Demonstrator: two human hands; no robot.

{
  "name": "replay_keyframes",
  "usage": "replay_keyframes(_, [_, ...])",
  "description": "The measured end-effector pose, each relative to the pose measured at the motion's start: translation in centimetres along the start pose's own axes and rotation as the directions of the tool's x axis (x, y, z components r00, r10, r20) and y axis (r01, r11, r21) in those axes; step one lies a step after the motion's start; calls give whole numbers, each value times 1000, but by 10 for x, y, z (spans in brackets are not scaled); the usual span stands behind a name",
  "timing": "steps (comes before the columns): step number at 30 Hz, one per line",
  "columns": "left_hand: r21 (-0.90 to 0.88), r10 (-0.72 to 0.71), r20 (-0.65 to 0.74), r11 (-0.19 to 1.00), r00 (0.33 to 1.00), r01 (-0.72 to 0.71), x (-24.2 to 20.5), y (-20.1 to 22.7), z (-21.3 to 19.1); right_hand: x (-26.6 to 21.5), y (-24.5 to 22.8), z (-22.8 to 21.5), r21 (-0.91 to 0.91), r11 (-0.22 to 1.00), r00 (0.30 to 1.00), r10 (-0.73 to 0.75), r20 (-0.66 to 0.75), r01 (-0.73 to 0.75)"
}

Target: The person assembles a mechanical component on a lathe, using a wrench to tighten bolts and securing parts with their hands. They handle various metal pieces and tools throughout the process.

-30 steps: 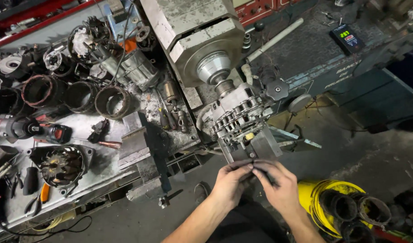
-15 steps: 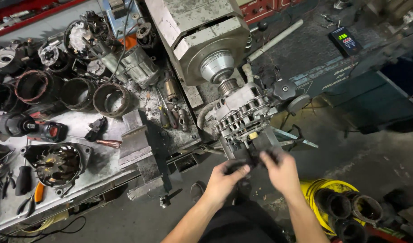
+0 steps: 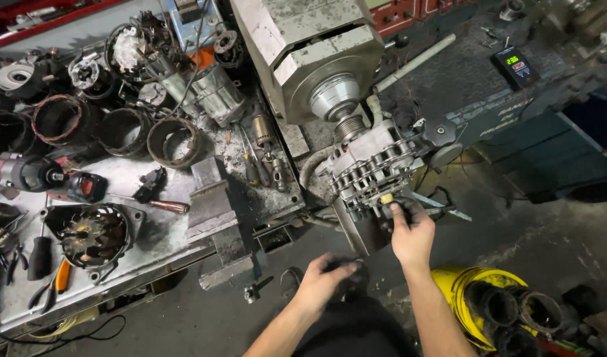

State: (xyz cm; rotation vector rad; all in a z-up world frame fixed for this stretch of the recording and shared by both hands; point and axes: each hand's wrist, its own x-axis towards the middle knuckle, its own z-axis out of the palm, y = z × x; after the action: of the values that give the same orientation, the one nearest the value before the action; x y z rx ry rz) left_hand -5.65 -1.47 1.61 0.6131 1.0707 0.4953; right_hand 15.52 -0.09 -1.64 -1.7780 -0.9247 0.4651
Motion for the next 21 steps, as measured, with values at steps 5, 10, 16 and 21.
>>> replay_keyframes(5, [-444,-20,105,894,994,65,42,1,23,-5,5,-2,-53,999,1000,-13,-17,12])
replay_keyframes(10, [-567,-26,-26,824,999,7,75,11,48,-1,3,1,-70,998,999,-13,-53,9])
replay_keyframes(16, [-599,-8,-31,801,1000,-12,101,5,52,-1,-4,4,-53,998,998,26,-54,-29])
replay_keyframes(21, [-581,19,-14,813,1000,-23,84,20,54,-1,5,7,-77,994,993,68,-101,-76])
